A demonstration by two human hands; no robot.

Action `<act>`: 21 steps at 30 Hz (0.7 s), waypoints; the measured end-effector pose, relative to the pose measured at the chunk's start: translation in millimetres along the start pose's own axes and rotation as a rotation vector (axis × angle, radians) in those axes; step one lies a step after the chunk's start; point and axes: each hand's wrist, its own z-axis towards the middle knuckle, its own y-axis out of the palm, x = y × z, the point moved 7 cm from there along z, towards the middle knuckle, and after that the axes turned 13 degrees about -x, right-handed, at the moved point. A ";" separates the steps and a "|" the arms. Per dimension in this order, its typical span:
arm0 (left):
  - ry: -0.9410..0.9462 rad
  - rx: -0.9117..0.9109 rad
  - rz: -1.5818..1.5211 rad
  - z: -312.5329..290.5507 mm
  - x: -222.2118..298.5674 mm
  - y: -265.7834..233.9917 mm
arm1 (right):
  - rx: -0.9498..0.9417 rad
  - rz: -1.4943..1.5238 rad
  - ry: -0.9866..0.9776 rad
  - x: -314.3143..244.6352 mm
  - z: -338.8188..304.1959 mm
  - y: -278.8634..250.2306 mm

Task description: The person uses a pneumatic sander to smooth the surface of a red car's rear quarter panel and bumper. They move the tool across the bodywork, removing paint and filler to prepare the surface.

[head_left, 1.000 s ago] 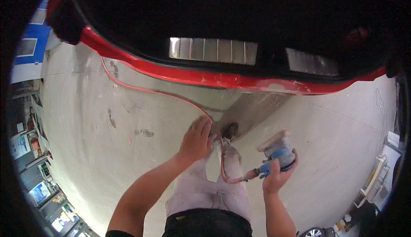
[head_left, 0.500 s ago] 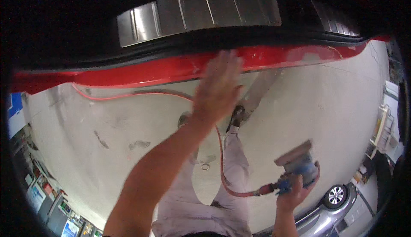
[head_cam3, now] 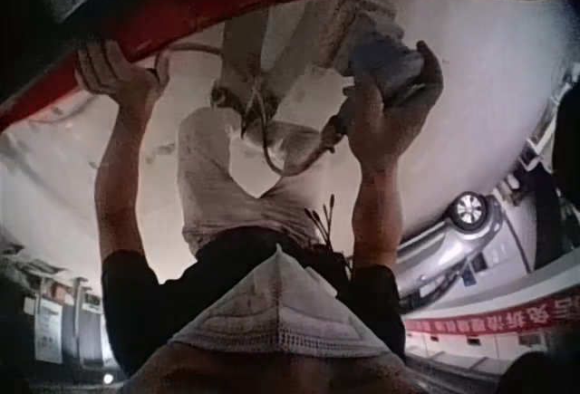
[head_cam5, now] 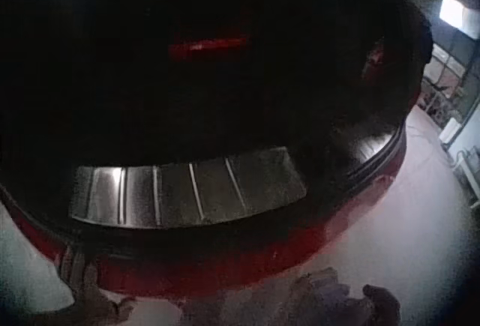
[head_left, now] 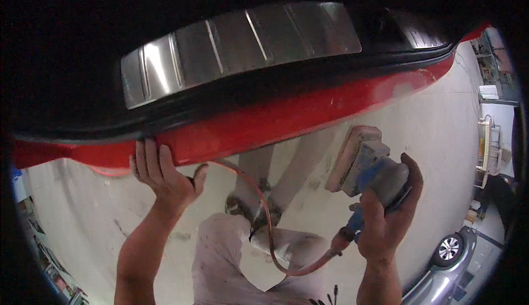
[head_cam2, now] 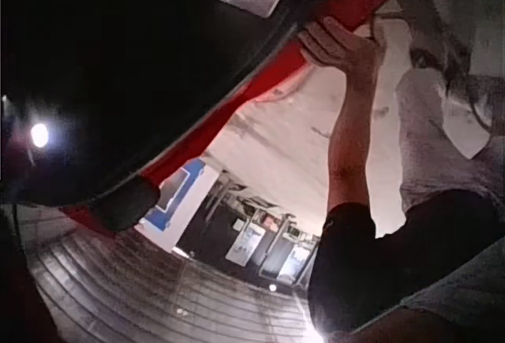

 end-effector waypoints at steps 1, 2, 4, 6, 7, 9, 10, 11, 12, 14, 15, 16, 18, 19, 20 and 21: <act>-0.004 0.028 0.040 2.9 8.9 3.1 | 0.041 -0.191 -0.121 -0.1 5.2 -4.9; -0.006 0.050 0.033 7.8 20.3 9.1 | 0.024 -0.271 -0.154 4.8 14.2 -6.7; 0.001 0.121 0.017 13.0 31.1 8.5 | 0.020 -0.432 -0.227 -2.4 17.2 -4.0; 0.009 0.155 0.039 13.2 33.3 6.0 | 0.011 -0.398 -0.269 -13.4 16.3 2.1; 0.015 0.169 0.050 12.2 31.9 6.2 | 0.005 -0.386 -0.293 -19.1 17.5 5.4; 0.012 0.243 0.050 12.2 29.2 5.9 | 0.077 -0.540 -0.409 -28.5 19.5 13.4; -0.004 0.238 0.056 18.2 28.4 2.8 | 0.119 -0.620 -0.456 -34.6 21.5 15.9; -0.020 0.224 0.053 20.5 27.6 -0.8 | 0.141 -0.654 -0.566 -36.5 24.7 20.7; -0.028 0.193 0.038 21.3 26.2 0.3 | 0.154 -0.673 -0.538 -34.6 26.0 23.4; 0.030 0.194 -0.011 19.2 24.3 2.7 | 0.157 -0.698 -0.482 -35.4 27.4 27.9; 0.055 0.187 -0.028 19.2 23.2 1.7 | 0.120 -0.643 -0.461 -33.8 28.3 30.6; 0.075 0.187 -0.033 15.3 22.5 4.2 | 0.072 -0.647 -0.419 -34.1 25.5 41.9; 0.115 0.191 -0.044 11.0 22.0 9.2 | -0.022 -0.654 -0.336 -42.5 16.8 72.7; 0.123 0.190 -0.036 11.0 20.9 7.5 | -0.044 -0.701 -0.373 -48.3 9.0 86.1; 0.135 0.197 -0.039 10.8 21.7 5.9 | -0.024 -0.705 -0.359 -49.8 6.6 84.4; 0.148 0.204 -0.043 11.5 22.8 4.1 | -0.003 -0.709 -0.345 -51.3 5.5 81.2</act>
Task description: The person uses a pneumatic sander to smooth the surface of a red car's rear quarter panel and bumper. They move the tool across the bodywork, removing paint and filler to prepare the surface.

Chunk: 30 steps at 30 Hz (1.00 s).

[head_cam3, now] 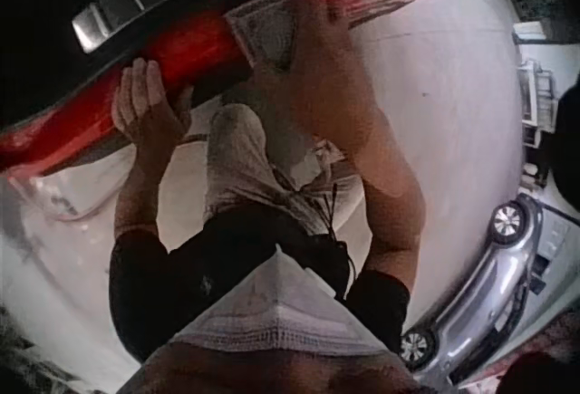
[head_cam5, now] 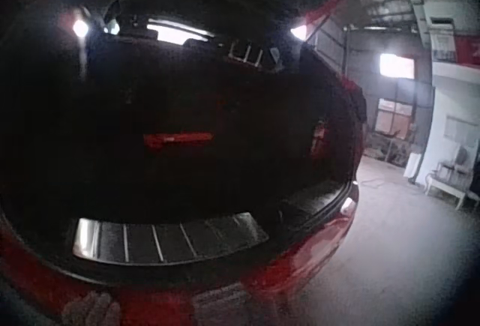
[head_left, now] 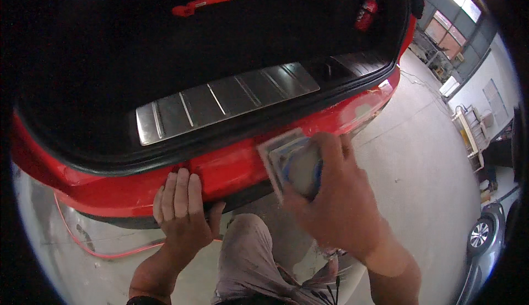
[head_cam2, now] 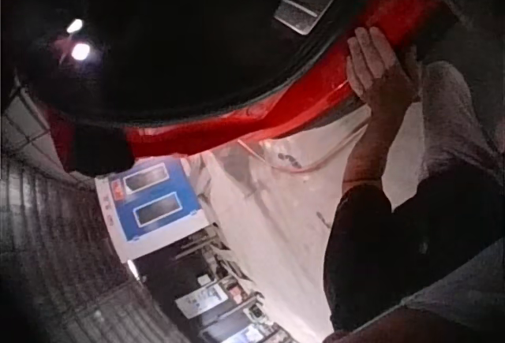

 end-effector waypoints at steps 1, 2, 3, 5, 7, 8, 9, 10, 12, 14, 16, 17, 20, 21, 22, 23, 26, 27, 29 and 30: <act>-0.010 0.011 0.003 0.4 0.5 -3.1 | 0.013 -0.007 0.020 1.6 -0.3 -4.4; -0.023 0.021 0.023 -1.3 -3.4 -10.1 | 0.060 0.018 0.013 10.3 3.1 -10.9; -0.034 0.029 0.028 -1.4 -4.6 -10.8 | 0.104 0.032 0.017 31.2 9.2 -18.4; -0.043 0.031 0.034 1.7 -2.4 -5.8 | 0.131 0.034 0.060 49.0 15.1 -26.0; -0.043 0.030 0.038 2.2 -0.4 -2.9 | 0.113 0.011 0.112 54.3 19.0 -28.6; -0.038 0.030 0.044 2.4 -0.3 -3.1 | 0.142 -0.066 -0.013 40.8 14.7 -21.2; -0.028 0.032 0.034 2.6 2.3 -1.0 | 0.115 -0.050 0.015 30.1 9.5 -11.3; -0.027 0.033 0.030 3.7 3.1 -0.7 | 0.088 -0.029 0.040 11.3 4.5 -5.1; -0.034 0.031 0.036 2.7 1.4 -2.6 | 0.035 0.015 0.072 -1.9 3.4 -4.7; -0.030 0.037 0.063 1.8 -0.7 -3.0 | 0.087 0.008 0.092 19.2 11.7 -13.6; -0.030 0.035 0.061 0.7 -3.3 -2.0 | 0.145 0.002 0.122 42.7 19.0 -23.4; -0.026 0.027 0.048 0.1 -2.9 -0.6 | 0.177 0.006 0.146 53.4 21.2 -28.5; -0.018 0.037 0.043 -0.9 0.0 3.3 | 0.156 -0.037 0.142 42.2 10.3 -20.6; -0.016 0.051 0.045 0.6 0.5 3.3 | 0.134 -0.063 0.128 28.1 5.4 -16.7; -0.020 0.063 0.048 2.3 0.4 2.4 | 0.118 -0.039 0.118 15.8 2.0 -15.0; -0.038 0.050 0.095 -2.5 -6.8 2.9 | 0.076 0.014 0.074 3.6 8.7 -1.8; -0.033 0.061 0.067 1.9 1.6 1.4 | 0.085 -0.035 0.159 20.0 10.7 -20.0; -0.030 0.052 0.070 1.2 1.8 0.8 | 0.090 -0.055 0.194 31.2 13.2 -22.6; -0.022 0.059 0.079 0.7 0.4 1.0 | 0.139 -0.025 0.184 41.8 12.3 -19.0; -0.023 0.065 0.088 0.5 -1.5 1.0 | 0.165 -0.011 0.173 40.6 12.7 -18.6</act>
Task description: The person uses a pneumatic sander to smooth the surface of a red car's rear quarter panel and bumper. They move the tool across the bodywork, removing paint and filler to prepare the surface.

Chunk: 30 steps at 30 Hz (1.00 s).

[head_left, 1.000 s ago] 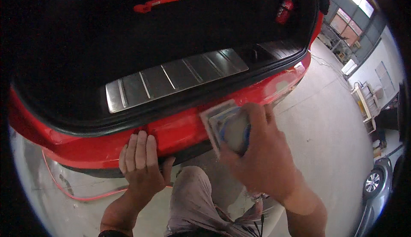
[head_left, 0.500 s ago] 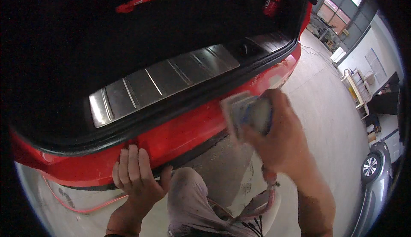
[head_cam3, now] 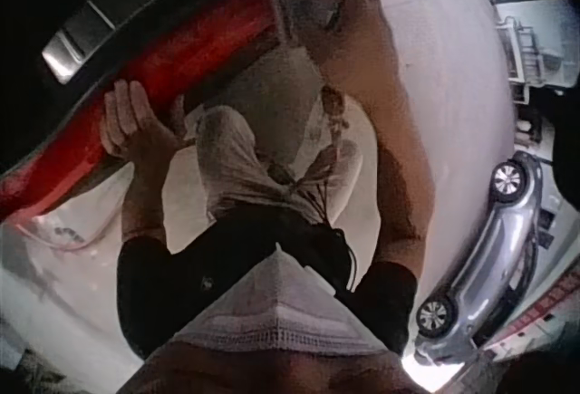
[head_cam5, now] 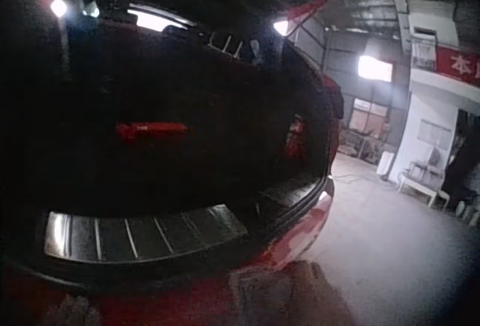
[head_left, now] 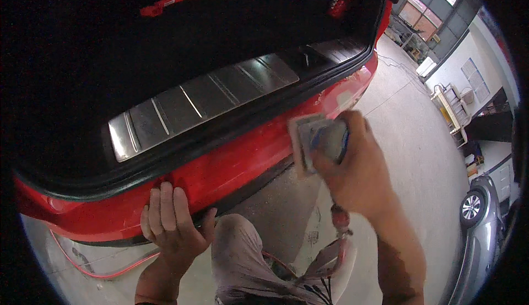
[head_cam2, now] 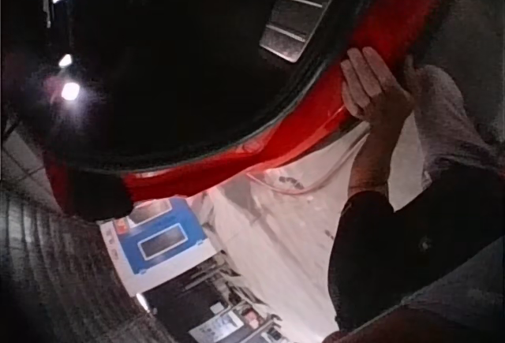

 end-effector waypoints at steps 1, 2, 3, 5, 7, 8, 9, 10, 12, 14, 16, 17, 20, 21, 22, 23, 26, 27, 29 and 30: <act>-0.004 0.002 0.011 -1.6 -2.5 0.3 | -0.044 0.010 -0.024 -3.6 -5.4 7.1; -0.009 0.003 0.024 -4.2 -5.5 0.6 | -0.089 0.022 -0.049 -14.0 -14.2 15.0; -0.009 0.015 0.006 -3.6 -2.3 1.2 | -0.121 0.011 -0.052 -21.0 -22.9 13.6; -0.006 0.025 -0.026 0.7 4.3 3.1 | -0.062 -0.020 -0.061 -17.2 -20.6 2.3; 0.001 0.018 -0.025 -1.5 3.0 1.8 | -0.012 -0.033 -0.029 0.1 -2.2 -3.6; 0.000 0.022 -0.022 -1.9 0.6 3.3 | -0.032 -0.010 0.030 5.1 5.3 -4.2; -0.001 0.026 -0.019 -2.4 -1.5 3.9 | -0.028 -0.036 -0.004 -0.7 1.0 -1.7; -0.004 0.020 -0.013 -3.6 -3.4 3.9 | -0.024 -0.063 -0.038 -8.5 -7.7 2.9; -0.014 0.008 -0.029 -5.1 -0.1 5.4 | -0.026 -0.070 -0.082 -22.2 -19.2 5.4; -0.017 0.031 -0.058 -1.2 5.3 4.5 | -0.037 -0.013 -0.103 -30.4 -27.1 4.9; -0.011 0.028 -0.029 -4.1 -3.5 3.0 | -0.006 -0.035 -0.066 -8.9 -4.6 7.7; -0.006 0.033 -0.052 -2.5 -2.1 3.7 | 0.023 -0.074 -0.029 2.4 5.0 -1.1; 0.001 0.051 -0.082 1.8 1.0 0.3 | 0.005 -0.014 0.019 0.8 -3.9 -5.6; 0.000 0.044 -0.058 0.1 -1.9 0.4 | -0.029 0.011 -0.013 -10.3 -8.9 6.2; -0.009 0.027 -0.037 -2.4 -6.3 0.8 | -0.043 -0.069 -0.060 -27.0 -15.3 20.7; -0.010 0.030 -0.074 -0.6 -2.8 -0.8 | -0.088 -0.057 -0.030 -38.2 -28.2 20.1; -0.003 0.035 -0.090 -0.2 0.5 -2.1 | -0.146 0.012 -0.052 -49.8 -37.5 21.8; 0.006 0.037 -0.091 -1.2 1.9 -2.0 | -0.092 -0.011 -0.049 -37.4 -31.5 16.8; 0.016 0.007 -0.097 -2.8 -1.7 -2.9 | 0.018 -0.037 -0.059 -13.8 -14.0 5.1; 0.020 -0.009 -0.099 -4.2 -3.8 -2.2 | -0.003 -0.015 -0.046 -5.2 -5.0 4.0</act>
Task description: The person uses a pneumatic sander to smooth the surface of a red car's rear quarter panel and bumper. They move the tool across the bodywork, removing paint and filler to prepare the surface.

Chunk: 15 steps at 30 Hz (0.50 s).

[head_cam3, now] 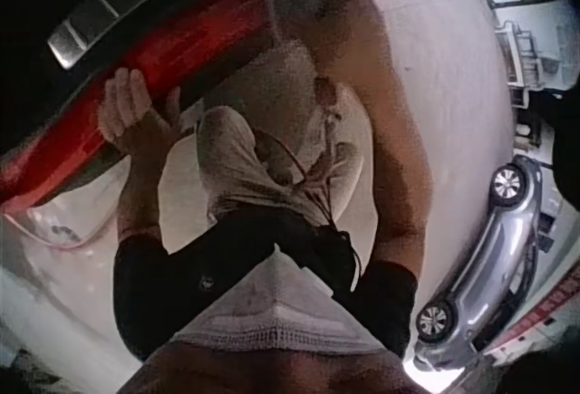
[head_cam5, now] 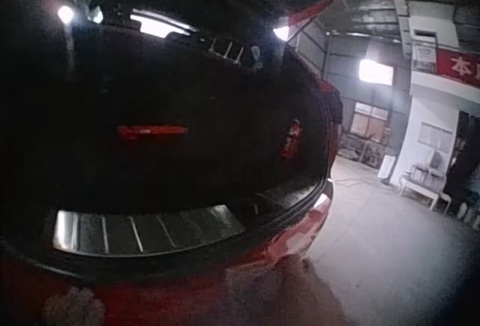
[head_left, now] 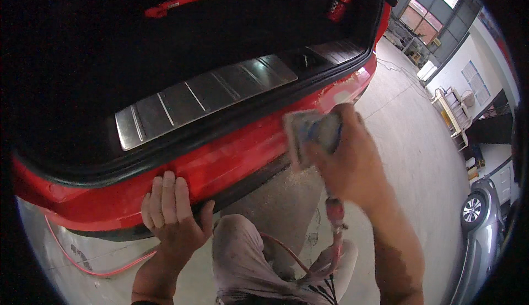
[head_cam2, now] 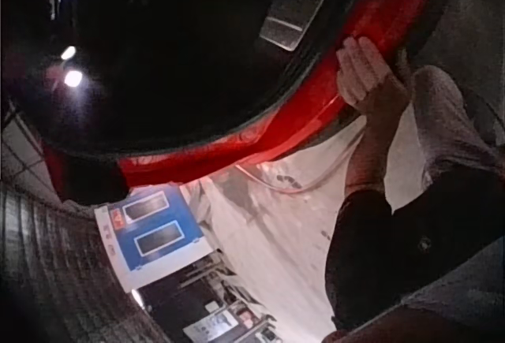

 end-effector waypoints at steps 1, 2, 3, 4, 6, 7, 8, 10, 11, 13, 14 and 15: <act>-0.002 0.012 -0.001 0.1 -0.2 -0.2 | -0.014 0.012 0.023 8.1 5.7 -5.3; -0.004 0.023 -0.001 0.2 0.0 0.7 | -0.028 0.025 0.045 11.8 7.6 -7.5; -0.006 0.034 0.001 0.1 -0.3 0.1 | -0.016 0.017 0.024 4.0 2.5 -4.9; -0.013 0.034 0.008 -0.5 -2.4 0.0 | -0.008 0.010 0.000 -10.2 -4.7 3.1; -0.025 0.040 0.012 0.6 -0.4 0.1 | 0.003 -0.005 -0.033 -24.2 -14.3 5.6; -0.021 0.045 -0.005 2.8 0.4 0.4 | 0.001 -0.007 -0.047 -28.7 -16.7 5.2; -0.020 0.046 -0.024 4.4 1.7 1.0 | -0.006 -0.011 -0.059 -31.1 -18.1 5.6; -0.006 0.026 -0.045 1.5 2.7 0.3 | -0.025 0.002 -0.014 -9.9 -4.1 -0.1; -0.005 0.017 -0.049 1.1 2.8 1.1 | -0.029 0.006 0.002 -1.5 2.7 -4.2; -0.006 0.014 -0.034 -0.1 0.9 0.2 | -0.043 0.014 -0.010 -8.0 -2.2 0.5; -0.008 0.021 -0.025 0.1 0.6 -0.4 | -0.031 -0.016 -0.007 -21.6 -14.1 6.2; -0.009 0.028 -0.012 0.5 0.2 -0.1 | -0.018 -0.043 -0.005 -30.3 -20.6 9.5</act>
